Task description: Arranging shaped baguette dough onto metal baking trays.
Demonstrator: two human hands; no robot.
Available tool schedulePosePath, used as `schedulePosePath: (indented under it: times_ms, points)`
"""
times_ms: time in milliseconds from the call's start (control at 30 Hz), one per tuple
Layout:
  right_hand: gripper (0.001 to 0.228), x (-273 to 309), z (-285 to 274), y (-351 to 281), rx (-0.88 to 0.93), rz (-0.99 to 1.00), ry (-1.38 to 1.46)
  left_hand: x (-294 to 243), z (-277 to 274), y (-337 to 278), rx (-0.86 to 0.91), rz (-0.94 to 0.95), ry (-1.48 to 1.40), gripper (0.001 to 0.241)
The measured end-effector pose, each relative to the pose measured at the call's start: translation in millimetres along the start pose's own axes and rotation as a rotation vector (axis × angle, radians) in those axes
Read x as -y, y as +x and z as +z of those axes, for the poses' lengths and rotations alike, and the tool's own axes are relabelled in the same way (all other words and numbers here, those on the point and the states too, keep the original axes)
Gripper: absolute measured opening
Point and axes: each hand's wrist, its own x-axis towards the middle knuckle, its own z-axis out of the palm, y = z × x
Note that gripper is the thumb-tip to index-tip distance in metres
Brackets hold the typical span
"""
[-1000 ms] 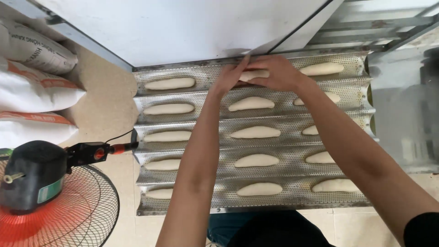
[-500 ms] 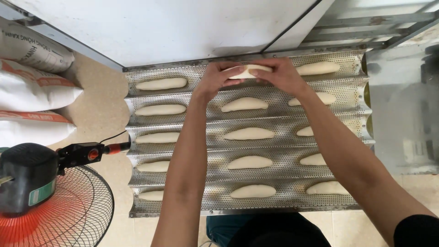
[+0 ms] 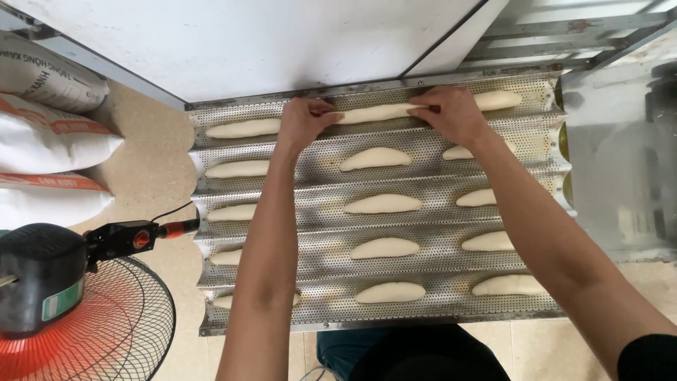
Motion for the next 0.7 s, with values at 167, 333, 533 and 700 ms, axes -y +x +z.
schedulePosePath:
  times_ms: [167, 333, 533, 700]
  points:
    - [0.018, 6, -2, -5, 0.030, -0.002, 0.007, -18, 11, -12, -0.045, 0.027, 0.206, 0.026]
    - [0.026, 44, -4, -12, 0.000, 0.017, -0.037, -27, 18, -36, -0.087, 0.081, 0.193, 0.027]
    - [0.024, 89, 52, -23, 0.274, -0.250, -0.181, -34, 39, -87, -0.212, 0.005, -0.254, 0.033]
    - [0.026, 93, 82, -14, 0.401, -0.324, -0.295, -22, 46, -93, -0.115, -0.105, -0.129, 0.028]
